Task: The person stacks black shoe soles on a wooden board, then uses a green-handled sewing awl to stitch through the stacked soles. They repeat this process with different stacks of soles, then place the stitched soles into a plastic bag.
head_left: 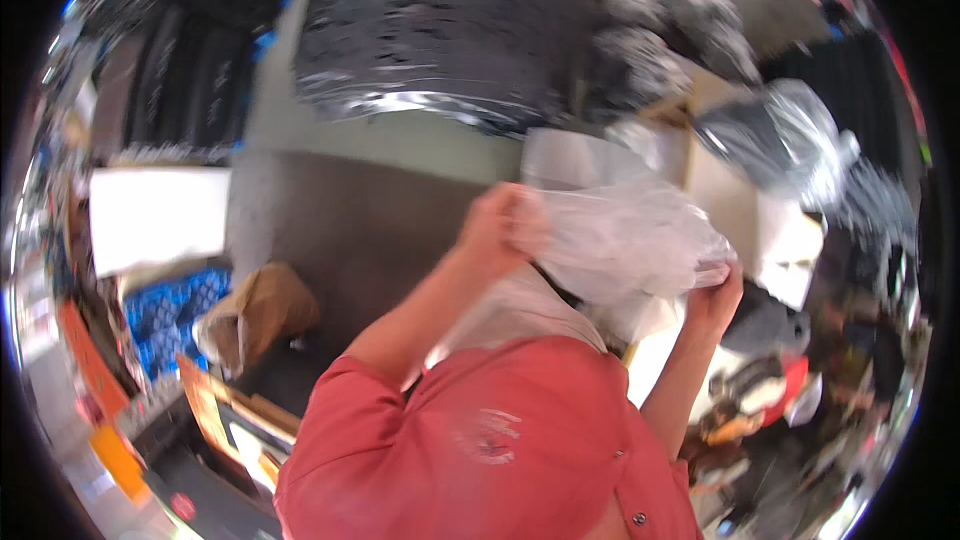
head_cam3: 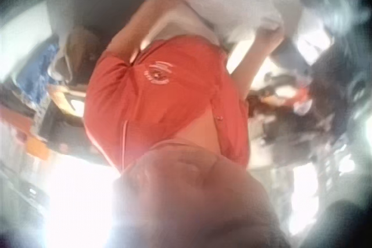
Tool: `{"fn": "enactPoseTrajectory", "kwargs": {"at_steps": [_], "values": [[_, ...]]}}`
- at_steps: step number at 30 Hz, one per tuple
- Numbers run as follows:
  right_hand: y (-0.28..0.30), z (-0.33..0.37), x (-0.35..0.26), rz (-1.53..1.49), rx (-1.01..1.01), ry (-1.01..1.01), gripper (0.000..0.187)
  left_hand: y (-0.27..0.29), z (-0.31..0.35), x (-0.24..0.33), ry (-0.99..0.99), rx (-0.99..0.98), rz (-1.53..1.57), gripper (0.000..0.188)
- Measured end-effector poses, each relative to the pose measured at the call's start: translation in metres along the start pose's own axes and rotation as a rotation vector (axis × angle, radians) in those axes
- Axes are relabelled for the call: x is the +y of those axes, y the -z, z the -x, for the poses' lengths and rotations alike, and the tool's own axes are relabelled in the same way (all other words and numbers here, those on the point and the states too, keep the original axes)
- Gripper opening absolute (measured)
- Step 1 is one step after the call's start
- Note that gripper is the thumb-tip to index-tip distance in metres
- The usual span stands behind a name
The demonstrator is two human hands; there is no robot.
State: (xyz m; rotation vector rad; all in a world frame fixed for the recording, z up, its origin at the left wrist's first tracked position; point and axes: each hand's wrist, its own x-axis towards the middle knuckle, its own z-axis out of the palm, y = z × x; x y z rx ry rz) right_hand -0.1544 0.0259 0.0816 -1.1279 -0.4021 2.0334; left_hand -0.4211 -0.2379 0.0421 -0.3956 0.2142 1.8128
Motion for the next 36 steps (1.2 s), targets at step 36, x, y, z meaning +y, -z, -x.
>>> {"fn": "enactPoseTrajectory", "kwargs": {"at_steps": [36], "values": [[0.006,0.128,-0.016,0.634,-0.099,0.132,0.018,-0.069,-0.069,-0.014,0.055,0.013,-1.847,0.033]]}}
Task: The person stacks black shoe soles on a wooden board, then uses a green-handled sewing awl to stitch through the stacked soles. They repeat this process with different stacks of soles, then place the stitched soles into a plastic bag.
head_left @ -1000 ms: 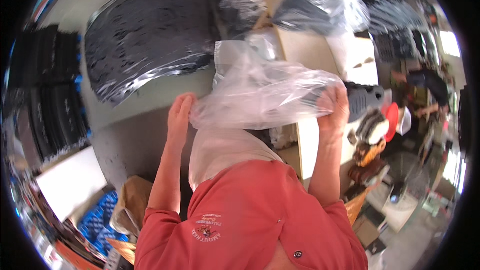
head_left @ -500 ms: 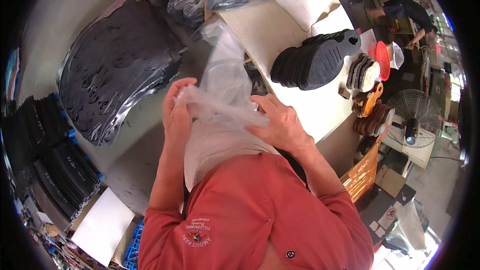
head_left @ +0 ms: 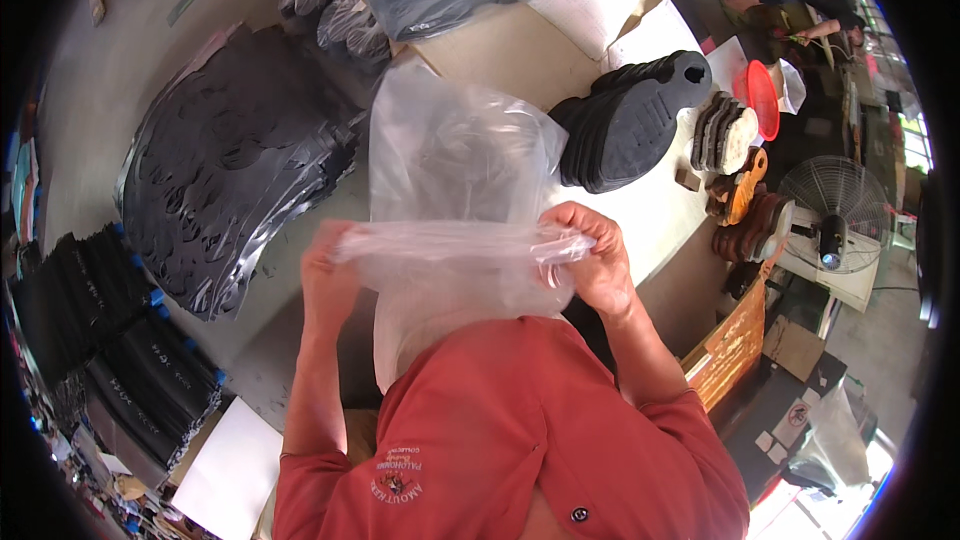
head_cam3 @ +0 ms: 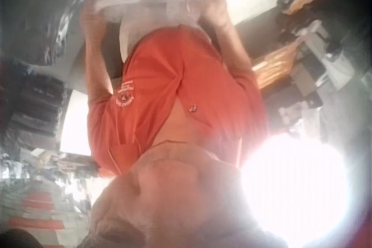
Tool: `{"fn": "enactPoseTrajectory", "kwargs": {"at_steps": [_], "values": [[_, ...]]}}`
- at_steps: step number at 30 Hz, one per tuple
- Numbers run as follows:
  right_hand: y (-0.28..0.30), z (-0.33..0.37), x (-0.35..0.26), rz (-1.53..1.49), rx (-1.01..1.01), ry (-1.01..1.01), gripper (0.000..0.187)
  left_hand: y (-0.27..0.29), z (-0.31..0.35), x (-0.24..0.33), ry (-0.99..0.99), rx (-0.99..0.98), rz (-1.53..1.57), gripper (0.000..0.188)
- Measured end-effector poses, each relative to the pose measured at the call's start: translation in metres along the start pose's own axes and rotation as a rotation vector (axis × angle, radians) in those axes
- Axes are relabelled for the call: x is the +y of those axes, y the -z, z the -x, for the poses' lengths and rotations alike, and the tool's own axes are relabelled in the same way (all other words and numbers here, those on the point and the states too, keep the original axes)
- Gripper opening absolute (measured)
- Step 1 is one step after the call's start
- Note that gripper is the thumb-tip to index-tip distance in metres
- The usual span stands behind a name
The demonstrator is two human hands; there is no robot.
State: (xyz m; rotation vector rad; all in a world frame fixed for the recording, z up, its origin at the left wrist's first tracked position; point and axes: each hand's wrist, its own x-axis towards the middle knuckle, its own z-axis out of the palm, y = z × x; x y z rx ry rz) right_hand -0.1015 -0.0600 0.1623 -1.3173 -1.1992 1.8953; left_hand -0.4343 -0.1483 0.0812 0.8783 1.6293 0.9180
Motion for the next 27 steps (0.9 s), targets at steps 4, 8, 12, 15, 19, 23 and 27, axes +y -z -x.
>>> {"fn": "enactPoseTrajectory", "kwargs": {"at_steps": [4,8,12,15,19,23,27], "values": [[0.001,0.014,-0.026,0.335,-0.242,-0.122,0.042,-0.011,-0.007,-0.001,-0.058,0.130,0.711,0.014],[0.004,0.017,-0.031,0.827,-0.248,0.177,0.047,0.001,-0.008,0.003,0.061,-0.160,0.809,0.012],[0.020,0.020,-0.032,1.064,-0.002,0.125,0.046,0.021,-0.003,0.005,0.212,-0.540,0.595,0.025],[0.031,0.032,-0.029,1.063,0.231,0.235,0.050,0.024,0.004,0.003,0.236,-0.686,0.212,0.042],[0.026,0.052,-0.008,0.529,0.281,0.226,0.034,0.016,0.007,-0.004,0.257,-0.824,0.012,0.038],[0.020,0.070,0.009,0.089,0.240,-0.026,0.035,-0.001,-0.001,-0.020,0.322,-0.616,0.242,0.031],[0.025,0.079,0.006,0.102,0.179,-0.379,0.034,-0.022,-0.002,-0.034,0.332,-0.337,0.724,0.023]]}}
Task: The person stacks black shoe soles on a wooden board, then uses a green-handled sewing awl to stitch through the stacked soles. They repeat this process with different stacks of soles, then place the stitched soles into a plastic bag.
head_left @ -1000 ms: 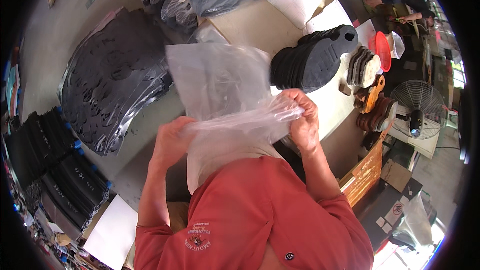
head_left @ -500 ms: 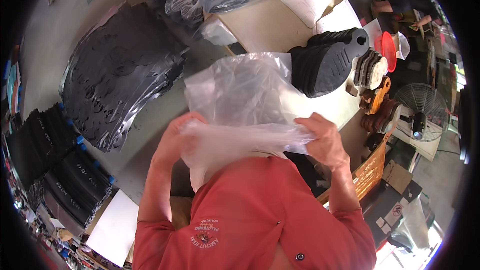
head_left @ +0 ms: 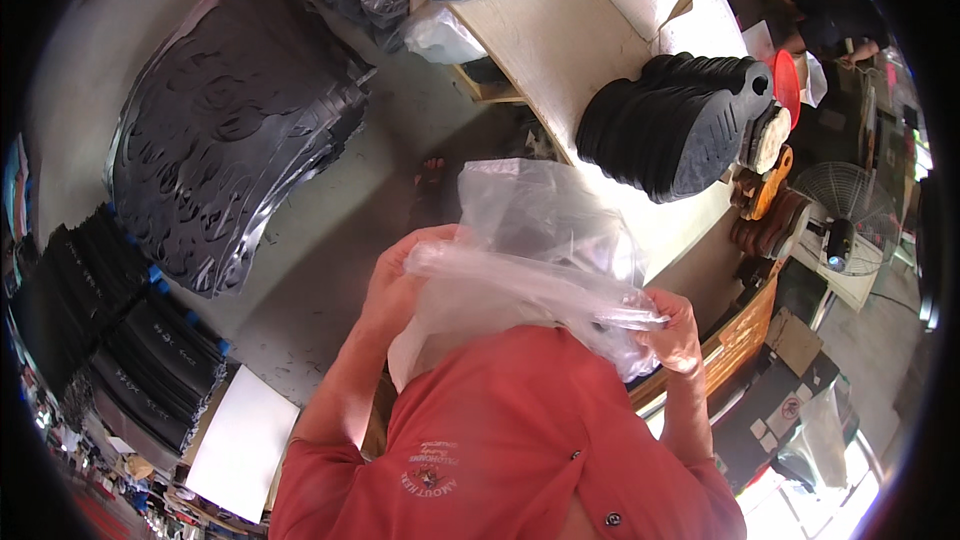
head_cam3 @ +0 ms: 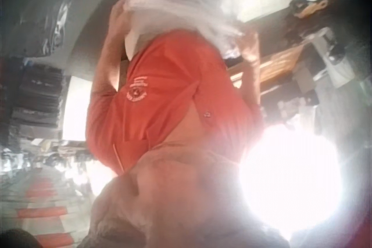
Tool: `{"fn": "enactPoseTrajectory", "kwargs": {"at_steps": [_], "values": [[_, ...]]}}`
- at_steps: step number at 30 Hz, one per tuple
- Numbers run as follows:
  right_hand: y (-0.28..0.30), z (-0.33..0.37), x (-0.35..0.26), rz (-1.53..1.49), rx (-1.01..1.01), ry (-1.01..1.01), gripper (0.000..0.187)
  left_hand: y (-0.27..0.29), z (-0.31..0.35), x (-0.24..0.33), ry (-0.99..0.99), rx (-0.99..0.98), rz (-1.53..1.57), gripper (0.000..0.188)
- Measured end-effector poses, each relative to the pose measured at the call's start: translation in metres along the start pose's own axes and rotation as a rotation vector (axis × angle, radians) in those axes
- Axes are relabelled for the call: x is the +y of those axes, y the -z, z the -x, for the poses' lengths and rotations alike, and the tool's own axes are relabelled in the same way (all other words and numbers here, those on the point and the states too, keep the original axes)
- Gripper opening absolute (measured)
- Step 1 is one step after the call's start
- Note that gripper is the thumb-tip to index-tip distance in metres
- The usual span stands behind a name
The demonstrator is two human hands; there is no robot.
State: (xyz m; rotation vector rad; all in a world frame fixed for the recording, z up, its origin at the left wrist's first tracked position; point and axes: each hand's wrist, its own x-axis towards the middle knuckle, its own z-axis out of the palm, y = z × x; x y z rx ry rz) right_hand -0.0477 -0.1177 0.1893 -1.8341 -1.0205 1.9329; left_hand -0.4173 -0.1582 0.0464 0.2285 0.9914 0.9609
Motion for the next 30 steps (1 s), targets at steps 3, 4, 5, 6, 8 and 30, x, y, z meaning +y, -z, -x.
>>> {"fn": "enactPoseTrajectory", "kwargs": {"at_steps": [3,4,5,6,8,30], "values": [[0.006,0.006,-0.005,0.402,-0.022,-0.107,0.025,0.001,-0.006,-0.008,0.008,-0.181,0.218,0.018],[0.006,0.007,-0.005,0.498,-0.024,-0.030,0.023,0.001,-0.006,-0.009,0.063,-0.202,0.223,0.017],[0.007,0.008,-0.005,0.690,0.033,0.016,0.025,0.000,-0.007,-0.010,0.100,-0.225,0.235,0.016],[0.006,0.009,-0.002,0.709,0.180,0.014,0.027,0.001,-0.008,-0.011,0.133,-0.264,0.236,0.015],[0.005,0.010,0.003,0.678,0.426,0.107,0.032,0.003,-0.010,-0.006,0.235,-0.302,0.113,0.020],[0.044,0.039,-0.025,-0.221,0.366,0.462,0.037,-0.090,-0.071,0.105,-0.048,-0.407,0.153,0.035]]}}
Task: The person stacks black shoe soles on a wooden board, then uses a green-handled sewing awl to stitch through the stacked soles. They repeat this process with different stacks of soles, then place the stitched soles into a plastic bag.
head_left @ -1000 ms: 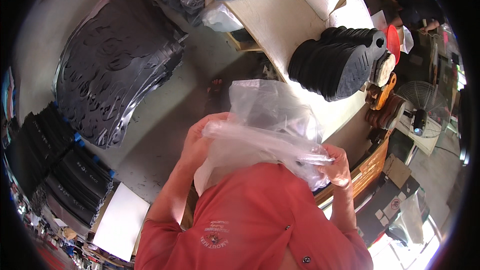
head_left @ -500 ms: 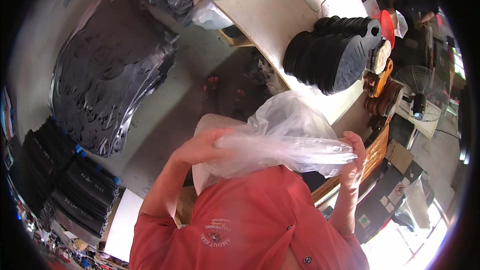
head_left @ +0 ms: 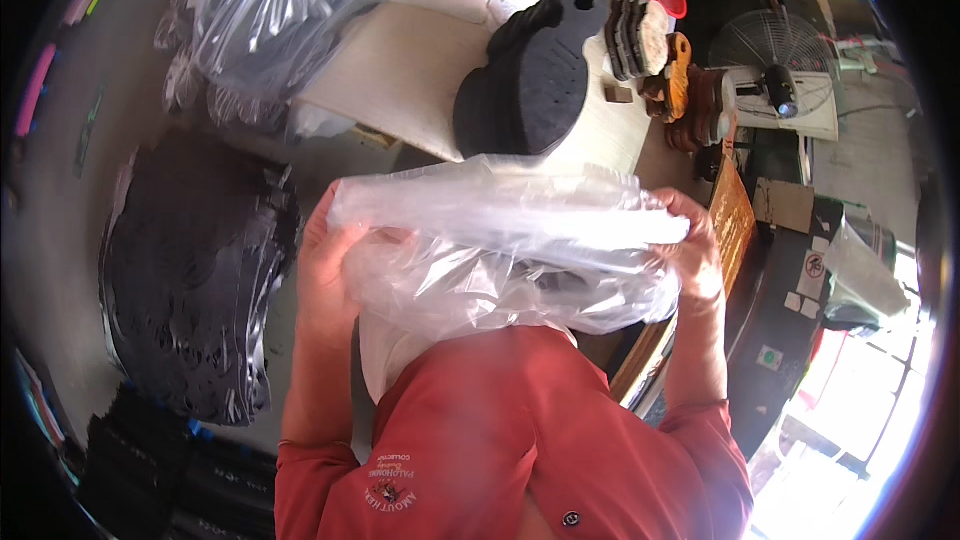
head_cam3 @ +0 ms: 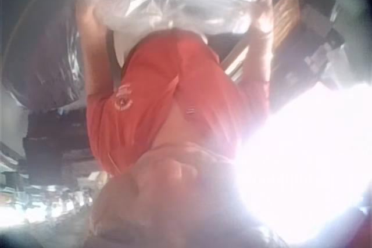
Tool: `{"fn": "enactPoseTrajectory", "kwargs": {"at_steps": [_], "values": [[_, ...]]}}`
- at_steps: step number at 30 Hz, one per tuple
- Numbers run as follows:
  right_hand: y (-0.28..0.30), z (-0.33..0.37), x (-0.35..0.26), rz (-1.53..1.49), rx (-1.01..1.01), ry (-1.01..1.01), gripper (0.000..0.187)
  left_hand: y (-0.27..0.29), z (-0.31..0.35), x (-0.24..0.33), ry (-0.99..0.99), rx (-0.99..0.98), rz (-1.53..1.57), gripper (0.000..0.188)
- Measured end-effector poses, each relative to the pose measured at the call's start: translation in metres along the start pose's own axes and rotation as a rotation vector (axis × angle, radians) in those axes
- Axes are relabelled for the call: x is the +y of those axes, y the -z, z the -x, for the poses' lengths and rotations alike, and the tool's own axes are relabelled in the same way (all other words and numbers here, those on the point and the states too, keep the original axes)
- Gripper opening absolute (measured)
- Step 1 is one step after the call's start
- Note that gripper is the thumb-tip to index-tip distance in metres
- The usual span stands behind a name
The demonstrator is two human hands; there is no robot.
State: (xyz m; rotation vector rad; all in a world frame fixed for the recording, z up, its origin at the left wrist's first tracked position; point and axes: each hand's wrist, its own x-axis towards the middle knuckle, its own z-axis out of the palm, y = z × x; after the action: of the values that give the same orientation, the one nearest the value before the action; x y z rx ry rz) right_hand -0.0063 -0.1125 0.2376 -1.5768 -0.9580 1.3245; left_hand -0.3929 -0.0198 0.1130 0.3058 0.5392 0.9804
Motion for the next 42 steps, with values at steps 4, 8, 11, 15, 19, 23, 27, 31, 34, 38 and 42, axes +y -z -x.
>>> {"fn": "enactPoseTrajectory", "kwargs": {"at_steps": [4,8,11,15,19,23,27,31,34,38,42], "values": [[0.026,-0.038,-0.037,0.203,0.020,0.173,0.041,-0.033,-0.032,0.018,0.046,-0.186,0.033,0.041],[0.062,-0.089,-0.069,0.415,0.113,0.321,0.042,-0.066,-0.045,0.028,0.219,-0.397,-0.281,0.066],[0.086,-0.128,-0.093,0.539,0.000,0.383,0.038,-0.096,-0.061,0.031,0.374,-0.517,-0.532,0.086],[0.085,-0.208,-0.115,0.397,-0.542,0.756,0.049,-0.133,-0.110,0.023,0.315,-0.453,-0.644,0.073],[0.091,-0.254,-0.115,0.756,-0.347,0.594,0.083,-0.152,-0.147,-0.018,0.200,-0.302,-0.728,0.037],[0.132,-0.240,-0.090,0.439,-0.061,0.624,0.101,-0.147,-0.160,-0.040,0.117,-0.100,-0.666,0.033],[0.107,-0.220,-0.011,0.089,0.177,0.343,0.115,-0.142,-0.166,-0.061,0.125,0.048,-0.578,0.028],[0.060,-0.210,0.030,-0.073,0.184,0.146,0.073,-0.147,-0.183,-0.070,0.178,0.015,-0.534,0.028],[0.070,-0.221,0.017,-0.076,0.207,0.116,0.036,-0.152,-0.202,-0.065,0.219,0.046,-0.572,0.030],[0.101,-0.264,0.030,0.315,0.273,0.153,0.023,-0.148,-0.239,-0.057,0.260,0.134,-0.636,0.035],[0.098,-0.331,0.076,0.481,0.280,0.493,0.034,-0.141,-0.277,-0.046,0.335,0.163,-0.526,0.039]]}}
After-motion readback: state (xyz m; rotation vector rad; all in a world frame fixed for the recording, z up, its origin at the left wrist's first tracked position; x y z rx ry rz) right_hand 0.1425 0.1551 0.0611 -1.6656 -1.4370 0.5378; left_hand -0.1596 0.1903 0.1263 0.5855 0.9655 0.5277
